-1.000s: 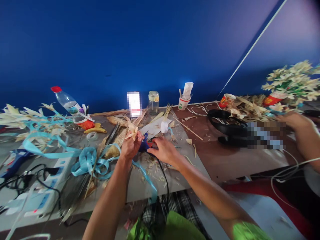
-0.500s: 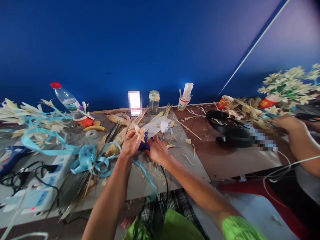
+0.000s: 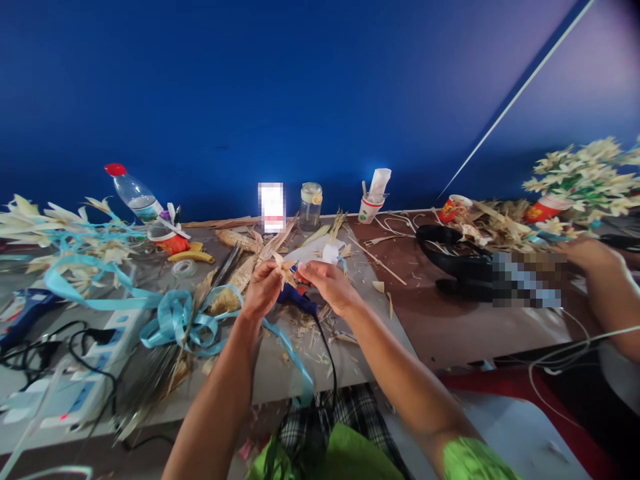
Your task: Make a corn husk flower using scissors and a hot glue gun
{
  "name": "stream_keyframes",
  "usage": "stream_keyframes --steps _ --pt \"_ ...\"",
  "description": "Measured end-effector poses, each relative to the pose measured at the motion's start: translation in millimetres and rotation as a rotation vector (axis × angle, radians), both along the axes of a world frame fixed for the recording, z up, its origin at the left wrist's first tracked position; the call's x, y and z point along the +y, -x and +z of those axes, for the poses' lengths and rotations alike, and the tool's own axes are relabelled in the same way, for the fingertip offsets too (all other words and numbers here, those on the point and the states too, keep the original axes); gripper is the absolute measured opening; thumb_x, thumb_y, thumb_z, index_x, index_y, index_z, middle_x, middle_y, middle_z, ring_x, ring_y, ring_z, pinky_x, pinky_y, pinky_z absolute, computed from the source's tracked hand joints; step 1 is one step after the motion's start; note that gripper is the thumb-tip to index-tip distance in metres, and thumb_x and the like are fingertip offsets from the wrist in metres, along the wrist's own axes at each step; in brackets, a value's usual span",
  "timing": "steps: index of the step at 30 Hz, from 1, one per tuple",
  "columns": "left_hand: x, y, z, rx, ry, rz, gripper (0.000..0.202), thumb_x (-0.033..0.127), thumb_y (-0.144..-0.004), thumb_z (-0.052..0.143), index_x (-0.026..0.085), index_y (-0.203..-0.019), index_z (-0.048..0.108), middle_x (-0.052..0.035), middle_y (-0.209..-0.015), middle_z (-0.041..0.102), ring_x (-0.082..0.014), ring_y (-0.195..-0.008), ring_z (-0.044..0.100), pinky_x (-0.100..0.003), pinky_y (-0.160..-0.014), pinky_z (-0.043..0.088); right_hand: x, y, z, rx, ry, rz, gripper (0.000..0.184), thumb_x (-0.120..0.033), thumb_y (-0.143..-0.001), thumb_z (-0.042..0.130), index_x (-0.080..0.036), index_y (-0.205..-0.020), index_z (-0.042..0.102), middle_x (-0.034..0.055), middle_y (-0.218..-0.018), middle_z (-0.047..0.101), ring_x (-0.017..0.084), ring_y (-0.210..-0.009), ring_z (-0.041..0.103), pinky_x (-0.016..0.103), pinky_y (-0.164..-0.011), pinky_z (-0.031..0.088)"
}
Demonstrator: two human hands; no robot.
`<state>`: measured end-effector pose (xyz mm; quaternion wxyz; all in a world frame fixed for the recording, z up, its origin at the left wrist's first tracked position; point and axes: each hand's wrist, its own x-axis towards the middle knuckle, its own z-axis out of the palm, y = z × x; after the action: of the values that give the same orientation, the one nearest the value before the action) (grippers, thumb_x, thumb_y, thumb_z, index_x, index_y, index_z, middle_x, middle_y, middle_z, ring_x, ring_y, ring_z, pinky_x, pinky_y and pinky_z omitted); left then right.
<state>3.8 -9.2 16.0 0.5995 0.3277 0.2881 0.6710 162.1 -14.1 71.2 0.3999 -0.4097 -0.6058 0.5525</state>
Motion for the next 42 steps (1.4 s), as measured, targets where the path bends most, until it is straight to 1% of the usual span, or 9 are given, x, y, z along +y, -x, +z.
stream_keyframes --steps 4,8,11,15,23,28,33,36,42 --pt "0 -1 2.6 0.028 -0.026 -0.015 0.022 0.027 -0.058 0.081 0.017 -0.071 0.067 -0.0002 -0.07 0.067 -0.0091 -0.064 0.061 -0.021 -0.065 0.049 -3 8 -0.2 -0.064 -0.009 0.034 0.037 -0.053 -0.07 0.063 -0.016 -0.071 0.06 -0.0024 -0.062 0.054 0.01 -0.06 0.045 0.023 -0.057 0.034" --pt "0 -1 5.1 0.029 -0.014 -0.017 0.022 0.026 -0.056 0.082 0.018 -0.07 0.067 0.0005 -0.068 0.067 -0.0084 -0.063 0.059 -0.021 -0.064 0.048 0 12 -2.3 0.026 0.02 0.027 0.03 -0.045 -0.067 0.066 -0.016 -0.067 0.057 -0.004 -0.058 0.049 0.009 -0.056 0.041 0.023 -0.055 0.031" --pt "0 0 4.6 0.017 0.003 -0.017 0.024 0.026 -0.055 0.083 0.016 -0.07 0.067 -0.001 -0.07 0.067 -0.0094 -0.065 0.06 -0.022 -0.067 0.048 3 11 -3.7 0.126 0.092 0.065 0.031 -0.045 -0.067 0.065 -0.016 -0.064 0.055 -0.0047 -0.055 0.046 0.008 -0.054 0.038 0.023 -0.055 0.03" --pt "0 0 3.8 0.009 -0.006 -0.004 0.024 0.026 -0.056 0.083 0.017 -0.072 0.066 0.0011 -0.066 0.064 -0.0078 -0.063 0.058 -0.02 -0.065 0.048 4 10 -2.9 0.185 0.156 0.114 0.034 -0.046 -0.069 0.063 -0.017 -0.057 0.05 -0.0046 -0.052 0.043 0.008 -0.054 0.038 0.023 -0.054 0.028" --pt "-2 0 5.9 0.008 0.026 -0.002 0.023 0.025 -0.056 0.082 0.019 -0.07 0.065 0.0012 -0.066 0.064 -0.0092 -0.063 0.059 -0.02 -0.06 0.048 2 10 -3.0 0.271 0.216 0.141 0.034 -0.046 -0.066 0.066 -0.016 -0.056 0.053 -0.0037 -0.053 0.049 0.008 -0.053 0.039 0.024 -0.054 0.03" --pt "1 5 -1.9 0.021 0.081 0.035 0.024 0.025 -0.058 0.08 0.019 -0.075 0.065 0.0025 -0.066 0.063 -0.0065 -0.055 0.055 -0.017 -0.052 0.043 4 7 -3.5 0.338 0.257 0.091 0.039 -0.053 -0.066 0.066 -0.016 -0.058 0.057 -0.0026 -0.054 0.051 0.009 -0.052 0.044 0.025 -0.056 0.036" --pt "5 2 -4.5 0.0 -0.009 0.098 0.024 0.023 -0.055 0.082 0.018 -0.072 0.065 0.0014 -0.07 0.065 -0.0091 -0.066 0.06 -0.021 -0.066 0.048 6 2 -5.9 0.378 0.262 0.008 0.044 -0.06 -0.068 0.062 -0.017 -0.063 0.059 -0.001 -0.059 0.054 0.011 -0.057 0.047 0.025 -0.057 0.038" --pt "6 -1 -2.6 0.029 -0.042 0.167 0.02 0.023 -0.057 0.081 0.019 -0.069 0.065 0.002 -0.069 0.065 -0.0087 -0.066 0.059 -0.021 -0.068 0.048 5 0 -9.9 0.434 0.298 -0.033 0.046 -0.062 -0.067 0.062 -0.016 -0.069 0.061 -0.0002 -0.065 0.056 0.01 -0.058 0.048 0.024 -0.058 0.039" --pt "2 -2 3.5 0.172 -0.083 0.256 0.015 0.023 -0.062 0.078 0.018 -0.072 0.069 0.0001 -0.071 0.064 -0.0088 -0.064 0.057 -0.019 -0.066 0.046 -1 4 -14.5 0.451 0.339 0.029 0.045 -0.059 -0.063 0.068 -0.015 -0.074 0.064 0.0004 -0.069 0.058 0.009 -0.06 0.048 0.024 -0.059 0.038"
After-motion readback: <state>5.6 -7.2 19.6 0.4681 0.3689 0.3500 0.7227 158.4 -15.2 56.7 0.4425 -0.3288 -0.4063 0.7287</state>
